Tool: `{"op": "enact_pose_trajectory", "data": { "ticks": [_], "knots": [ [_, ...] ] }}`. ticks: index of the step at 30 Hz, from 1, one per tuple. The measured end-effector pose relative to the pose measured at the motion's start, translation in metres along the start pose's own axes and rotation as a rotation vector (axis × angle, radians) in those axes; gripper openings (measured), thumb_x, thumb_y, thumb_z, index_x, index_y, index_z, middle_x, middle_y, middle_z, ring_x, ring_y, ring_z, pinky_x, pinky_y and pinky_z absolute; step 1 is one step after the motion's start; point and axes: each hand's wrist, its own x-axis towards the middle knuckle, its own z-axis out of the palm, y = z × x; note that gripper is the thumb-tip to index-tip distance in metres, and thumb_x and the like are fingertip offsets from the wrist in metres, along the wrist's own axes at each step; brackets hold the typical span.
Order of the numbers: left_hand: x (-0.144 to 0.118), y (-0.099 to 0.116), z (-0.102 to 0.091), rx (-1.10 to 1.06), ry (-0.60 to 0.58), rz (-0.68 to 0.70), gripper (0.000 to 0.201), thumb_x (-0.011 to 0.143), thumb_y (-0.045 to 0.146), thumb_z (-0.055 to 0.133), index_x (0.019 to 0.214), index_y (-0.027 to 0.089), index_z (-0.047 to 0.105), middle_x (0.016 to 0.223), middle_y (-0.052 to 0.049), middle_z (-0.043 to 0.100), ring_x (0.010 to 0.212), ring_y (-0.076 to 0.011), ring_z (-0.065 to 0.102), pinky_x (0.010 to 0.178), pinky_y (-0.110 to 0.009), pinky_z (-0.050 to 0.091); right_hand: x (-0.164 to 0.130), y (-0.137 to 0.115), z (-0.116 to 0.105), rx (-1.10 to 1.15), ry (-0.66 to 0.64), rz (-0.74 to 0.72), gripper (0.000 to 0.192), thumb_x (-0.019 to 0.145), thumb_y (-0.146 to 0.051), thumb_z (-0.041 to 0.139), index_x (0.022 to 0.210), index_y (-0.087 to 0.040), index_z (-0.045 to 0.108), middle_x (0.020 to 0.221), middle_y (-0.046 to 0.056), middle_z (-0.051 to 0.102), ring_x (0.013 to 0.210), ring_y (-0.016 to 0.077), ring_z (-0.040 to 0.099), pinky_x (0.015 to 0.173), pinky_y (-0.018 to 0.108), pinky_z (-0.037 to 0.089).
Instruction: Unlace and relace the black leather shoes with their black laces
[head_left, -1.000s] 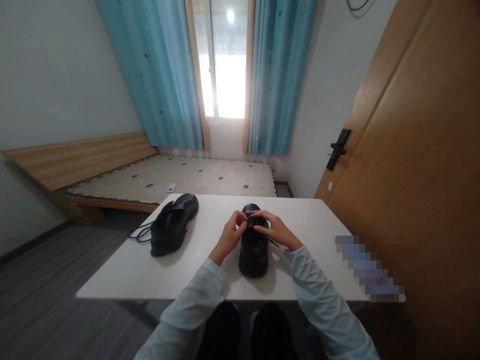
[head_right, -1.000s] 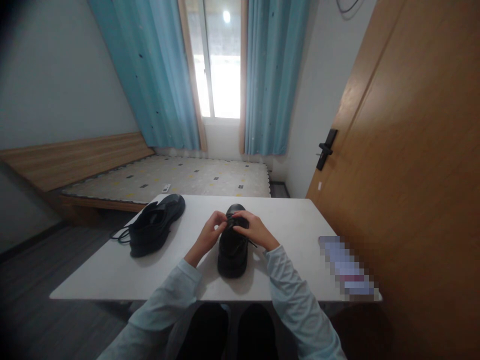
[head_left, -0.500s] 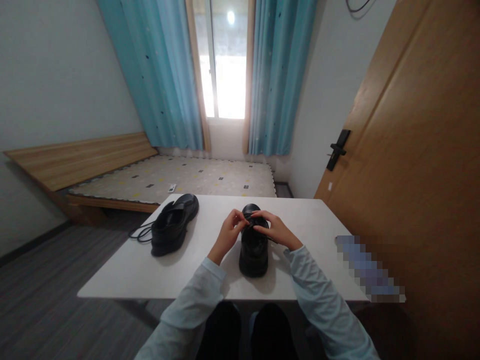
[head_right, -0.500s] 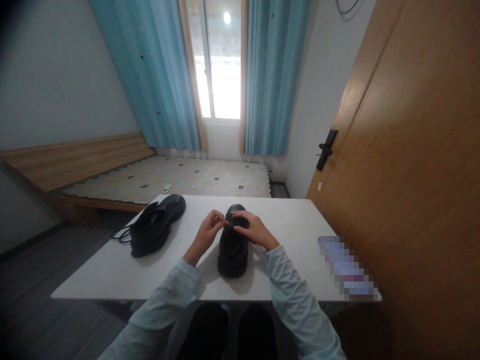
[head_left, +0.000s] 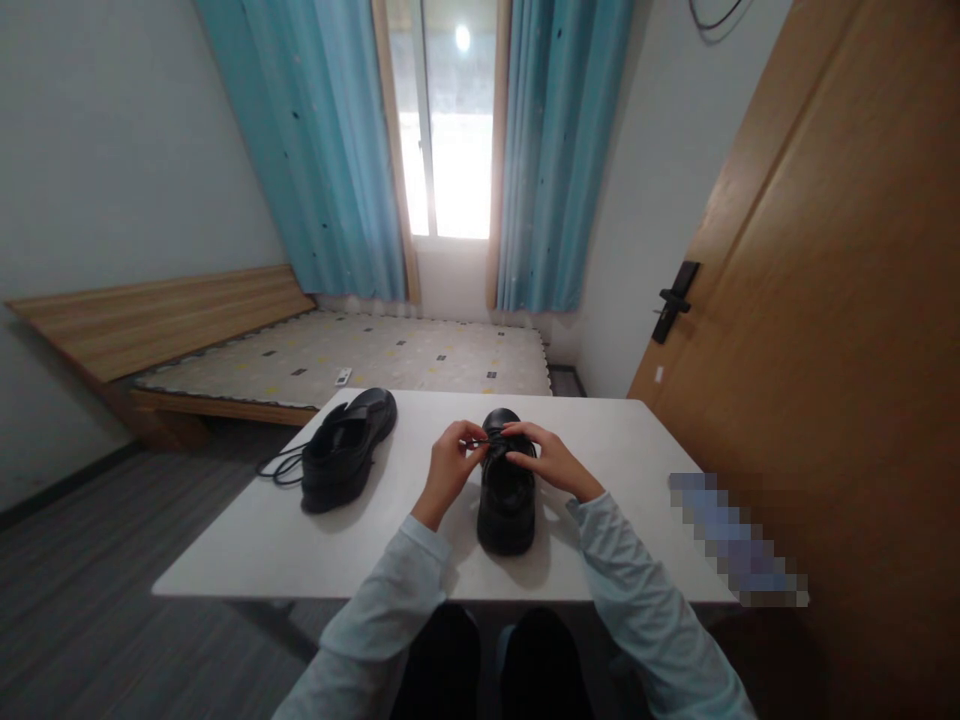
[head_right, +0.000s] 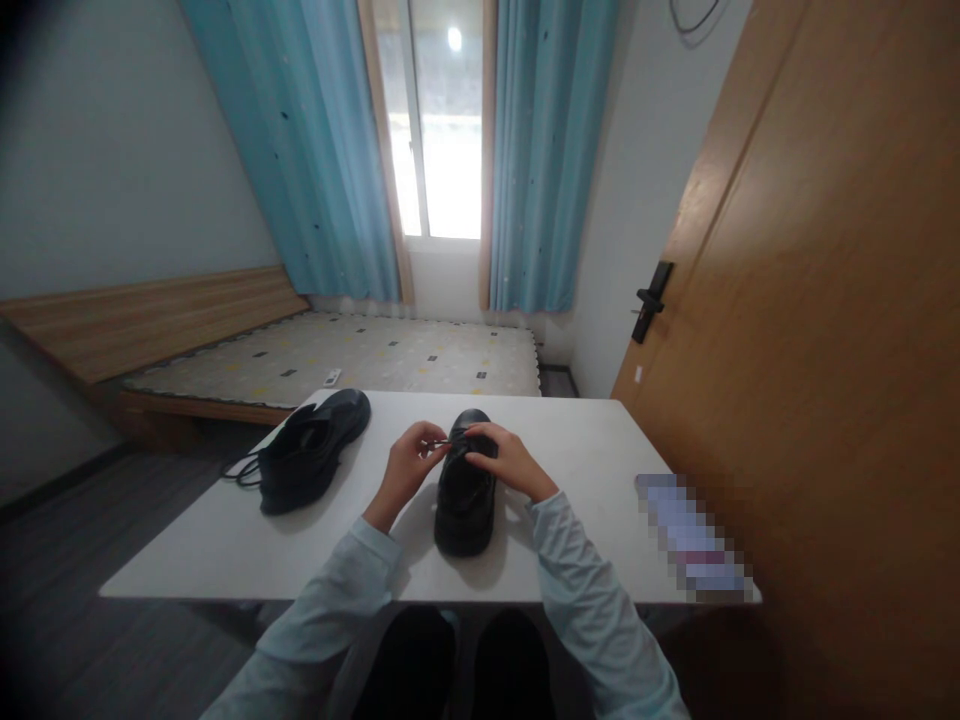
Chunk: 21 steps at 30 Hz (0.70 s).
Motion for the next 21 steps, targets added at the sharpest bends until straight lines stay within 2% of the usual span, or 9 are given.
{"op": "enact_pose_trajectory", "data": {
  "ticks": [6, 13, 21],
  "knots": [
    [-0.001, -0.003, -0.002, 0.123, -0.064, 0.043, 0.006, 0.077, 0.021, 0.063, 0.082, 0.023, 0.065, 0.079, 0.000, 0.067, 0.071, -0.0157, 0.059, 0.067, -0.029, 0.048, 0.001, 0.001, 0.000, 0.002, 0.002, -0.005, 0.034, 0.077, -0.033, 0.066, 0.109, -0.021, 0.062, 0.121, 0.010, 0.061, 0.115, 0.0239, 0.055, 0.101, 0.045, 0.039],
    [-0.002, -0.008, -0.005, 0.308, -0.001, 0.122, 0.005, 0.078, 0.018, 0.062, 0.081, 0.022, 0.062, 0.078, -0.002, 0.066, 0.079, -0.0193, 0.058, 0.073, -0.032, 0.046, 0.001, 0.003, 0.001, 0.014, -0.004, 0.003, 0.034, 0.078, -0.033, 0.066, 0.109, -0.021, 0.062, 0.122, 0.010, 0.060, 0.116, 0.0238, 0.054, 0.101, 0.044, 0.039],
    [-0.004, -0.012, -0.007, 0.277, 0.060, 0.027, 0.009, 0.080, 0.018, 0.057, 0.088, 0.020, 0.056, 0.080, -0.001, 0.064, 0.070, -0.0151, 0.060, 0.065, -0.027, 0.045, 0.000, 0.003, 0.000, 0.016, -0.010, 0.014, 0.034, 0.078, -0.032, 0.066, 0.110, -0.021, 0.061, 0.123, 0.011, 0.060, 0.117, 0.0237, 0.053, 0.100, 0.043, 0.040]
  ]
}}
